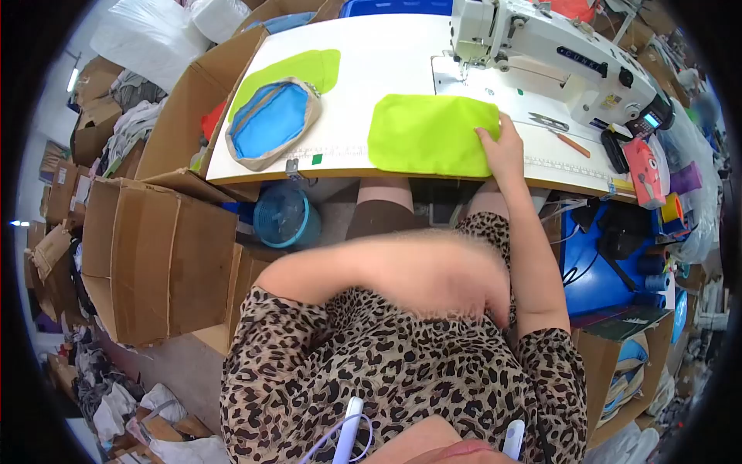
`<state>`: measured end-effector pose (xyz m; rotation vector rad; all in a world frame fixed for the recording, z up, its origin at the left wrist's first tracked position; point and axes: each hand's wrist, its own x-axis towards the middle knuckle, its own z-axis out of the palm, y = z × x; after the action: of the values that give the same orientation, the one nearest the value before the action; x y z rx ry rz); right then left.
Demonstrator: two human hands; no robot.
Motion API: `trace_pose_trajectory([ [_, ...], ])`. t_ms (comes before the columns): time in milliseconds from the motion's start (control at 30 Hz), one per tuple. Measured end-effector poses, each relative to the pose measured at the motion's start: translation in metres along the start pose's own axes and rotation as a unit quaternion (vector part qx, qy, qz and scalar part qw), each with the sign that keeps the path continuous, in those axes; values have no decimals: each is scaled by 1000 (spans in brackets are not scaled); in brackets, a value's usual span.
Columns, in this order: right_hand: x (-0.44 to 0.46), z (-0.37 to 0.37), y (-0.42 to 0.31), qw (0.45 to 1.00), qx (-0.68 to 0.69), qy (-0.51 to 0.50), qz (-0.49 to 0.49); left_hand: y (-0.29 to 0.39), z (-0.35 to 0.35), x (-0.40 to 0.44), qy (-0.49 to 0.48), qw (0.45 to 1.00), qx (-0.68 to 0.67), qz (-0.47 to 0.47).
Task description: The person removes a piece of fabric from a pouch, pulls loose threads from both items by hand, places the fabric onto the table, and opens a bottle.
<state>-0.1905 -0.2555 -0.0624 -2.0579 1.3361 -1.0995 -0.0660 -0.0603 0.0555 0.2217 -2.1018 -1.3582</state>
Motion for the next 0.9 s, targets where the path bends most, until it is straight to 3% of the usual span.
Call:
trace_pose_trajectory([
  [33, -1, -2, -5, 995, -103, -3, 10, 7, 27, 5, -72, 991, -54, 101],
  [100, 4, -9, -7, 989, -138, -31, 49, 4, 80, 15, -90, 967, -146, 189],
  [167, 6, -15, -7, 989, -117, -55, 77, 0, 95, 28, -88, 963, -139, 212],
  [233, 1, -6, 14, 968, -219, 54, -107, 3, 107, 33, -87, 959, -139, 233],
  [300, 0, -7, 19, 976, -195, 31, -90, 12, 114, 38, -4, 961, -88, 261],
  [333, -1, -9, 19, 983, -169, 10, -76, 14, 103, 43, -128, 967, -59, 214],
  [467, -2, -7, 22, 984, -157, 20, -81, 13, 120, 48, -103, 963, -81, 235],
  [533, -1, -6, 21, 981, -175, 21, -78, 10, 121, 45, -111, 959, -184, 185],
  [600, -1, -6, 23, 981, -174, 22, -87, 10, 116, 43, -125, 961, -179, 167],
  [767, -1, -7, 23, 982, -166, 17, -85, 10, 85, 37, -289, 923, -239, 81],
  [800, -2, -7, 24, 984, -129, 28, -121, 10, 87, 33, -290, 923, -242, 80],
  [867, -3, -11, 25, 982, -93, 38, -159, 9, 94, 25, -121, 966, -154, 168],
  [900, -4, -16, 24, 979, -36, 11, -203, 9, 96, 24, -162, 964, -148, 152],
])
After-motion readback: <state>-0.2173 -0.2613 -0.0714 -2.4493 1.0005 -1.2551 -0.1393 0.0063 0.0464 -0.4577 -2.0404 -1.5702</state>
